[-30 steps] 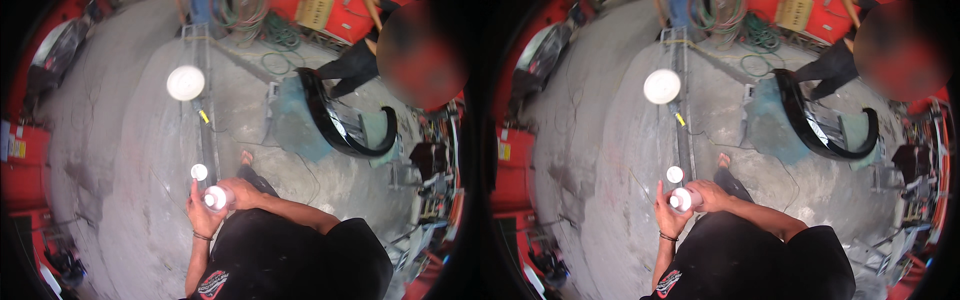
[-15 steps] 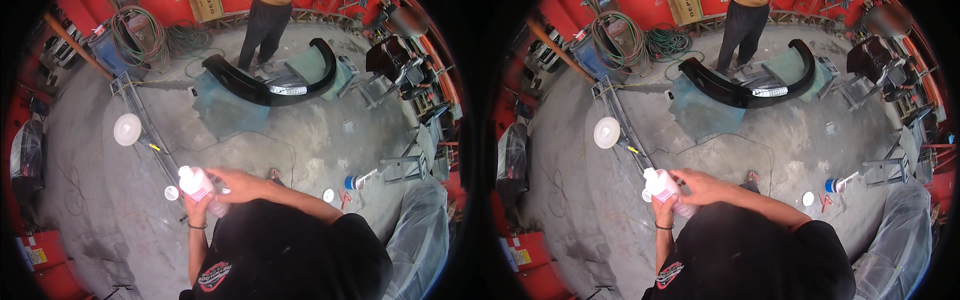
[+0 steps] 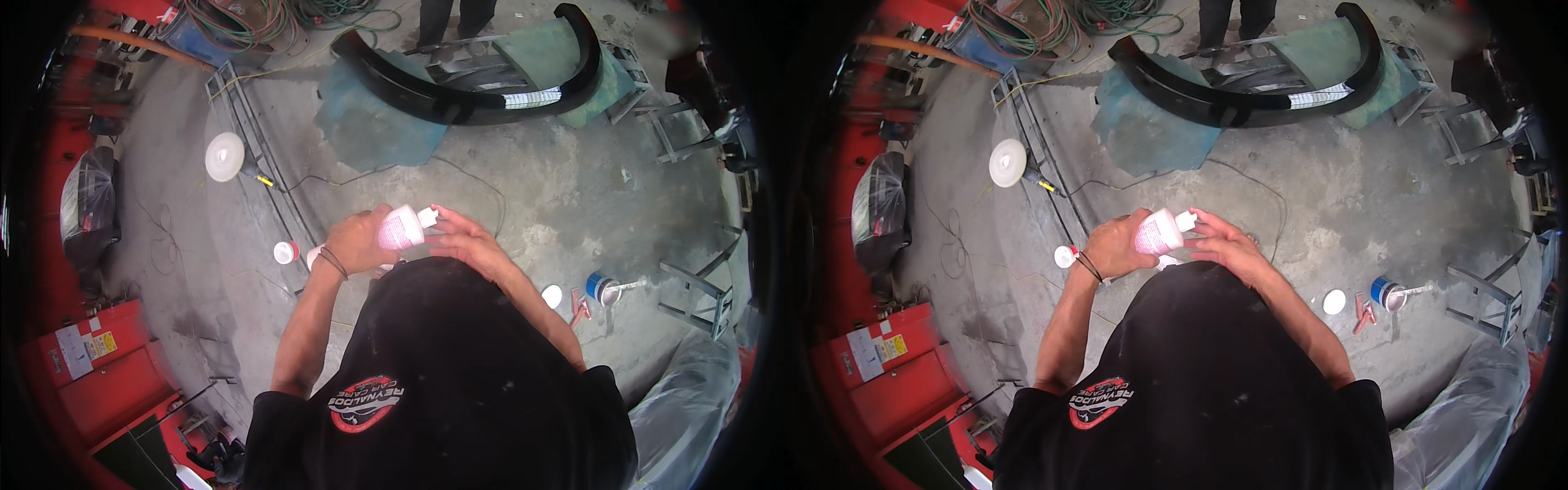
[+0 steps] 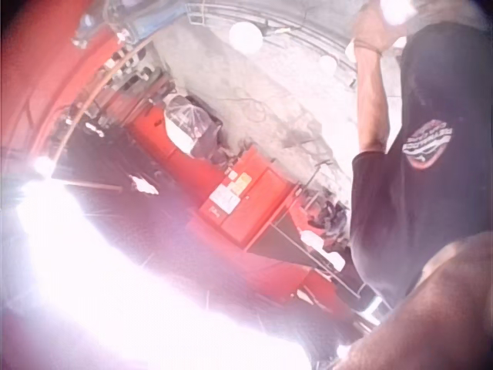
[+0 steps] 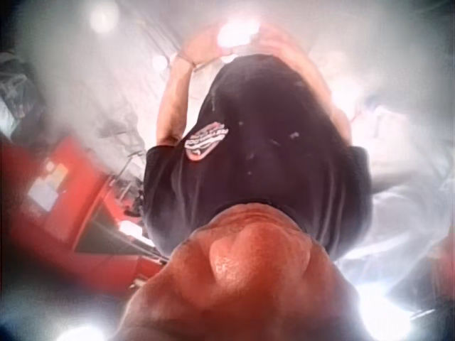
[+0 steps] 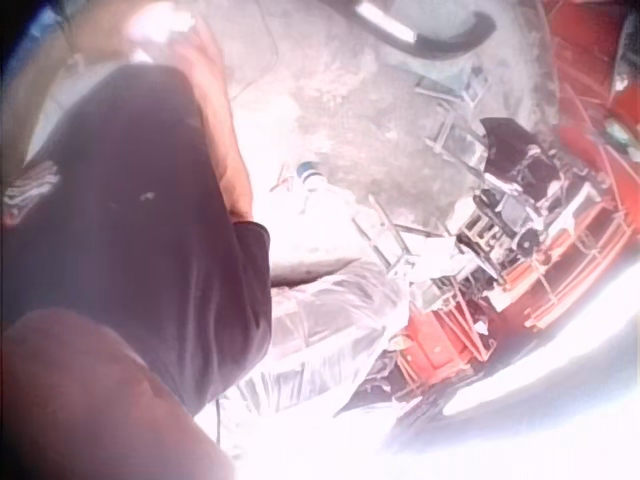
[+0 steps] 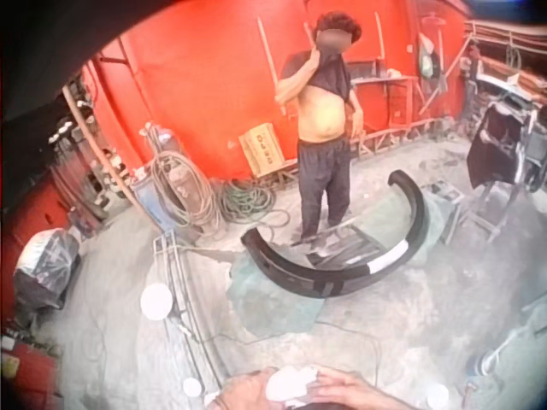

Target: The person uses a rotary polisher to buff a black car bumper resting on a metal stand. They apply a pink polishing compound from a bottle to the bumper surface and continue polishing with the machine.

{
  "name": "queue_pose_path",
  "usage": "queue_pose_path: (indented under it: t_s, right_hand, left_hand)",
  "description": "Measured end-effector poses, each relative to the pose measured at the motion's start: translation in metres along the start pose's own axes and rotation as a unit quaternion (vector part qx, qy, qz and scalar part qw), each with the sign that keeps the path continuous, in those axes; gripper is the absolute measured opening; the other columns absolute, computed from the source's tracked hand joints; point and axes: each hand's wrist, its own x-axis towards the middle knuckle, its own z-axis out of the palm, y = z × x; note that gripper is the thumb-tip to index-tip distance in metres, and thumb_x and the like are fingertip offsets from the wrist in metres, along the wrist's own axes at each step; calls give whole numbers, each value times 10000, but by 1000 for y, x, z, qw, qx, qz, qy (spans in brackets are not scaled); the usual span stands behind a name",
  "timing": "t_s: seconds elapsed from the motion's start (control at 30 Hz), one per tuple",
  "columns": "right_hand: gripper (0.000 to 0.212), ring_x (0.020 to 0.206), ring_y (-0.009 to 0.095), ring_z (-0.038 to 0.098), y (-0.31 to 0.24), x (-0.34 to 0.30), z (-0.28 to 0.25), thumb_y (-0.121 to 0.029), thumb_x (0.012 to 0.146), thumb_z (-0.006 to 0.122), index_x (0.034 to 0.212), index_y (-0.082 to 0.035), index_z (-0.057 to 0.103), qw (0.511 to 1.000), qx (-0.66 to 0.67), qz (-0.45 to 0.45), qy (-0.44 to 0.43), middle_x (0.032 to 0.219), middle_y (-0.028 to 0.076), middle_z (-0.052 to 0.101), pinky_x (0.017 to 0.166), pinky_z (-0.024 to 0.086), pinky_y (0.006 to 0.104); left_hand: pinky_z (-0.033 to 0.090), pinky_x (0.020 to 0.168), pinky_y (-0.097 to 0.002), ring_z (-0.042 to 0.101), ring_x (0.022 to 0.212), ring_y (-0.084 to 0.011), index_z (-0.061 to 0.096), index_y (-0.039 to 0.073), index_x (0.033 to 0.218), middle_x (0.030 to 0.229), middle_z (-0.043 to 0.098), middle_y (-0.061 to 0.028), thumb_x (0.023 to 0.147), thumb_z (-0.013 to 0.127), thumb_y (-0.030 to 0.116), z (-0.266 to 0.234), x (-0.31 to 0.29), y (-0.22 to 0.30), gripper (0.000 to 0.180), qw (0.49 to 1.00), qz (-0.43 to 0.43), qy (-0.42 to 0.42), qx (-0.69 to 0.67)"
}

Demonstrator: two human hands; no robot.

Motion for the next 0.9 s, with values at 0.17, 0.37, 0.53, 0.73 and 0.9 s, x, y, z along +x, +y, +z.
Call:
queue_pose_path:
  t_s: [0.17,0.37,0.53,0.73,0.9]
  right_hand:
    - [703,1445,336,549,-17,-10,-50,-60,1023,582,1686,-78,349,993,119,18,-10,1629,200,461,1181,493,465]
    - [703,1420,358,566,-27,1,-91,-61,1003,593,1669,-57,368,976,219,7,2,1609,223,467,1170,503,478]
    - [699,1390,338,588,-35,20,-120,-70,996,609,1658,-56,387,973,228,-2,27,1600,211,482,1145,512,465]
    - [703,1365,308,609,-81,37,-155,-76,987,624,1652,-57,397,980,174,13,95,1589,189,503,1121,527,446]
    - [682,1317,311,621,-118,41,-183,-66,986,637,1629,-42,410,968,181,-2,173,1518,193,561,1116,527,457]
  left_hand:
    - [580,875,-509,746,988,-426,637,107,1241,1021,763,-204,684,836,373,-3,47,46,649,997,11,-26,73]
    - [580,873,-506,747,990,-426,639,110,1221,1006,766,-202,683,831,409,-18,104,83,644,985,3,-78,154]
    - [583,880,-511,743,1019,-414,642,92,1211,1050,764,-206,709,820,403,-23,156,89,616,982,18,-107,155]
    - [580,887,-524,747,1021,-421,636,95,1243,1035,766,-204,710,840,404,-24,232,96,649,977,59,-123,161]
    - [581,893,-525,749,1040,-413,630,82,1264,1055,766,-201,724,848,412,-25,287,120,670,975,99,-123,159]
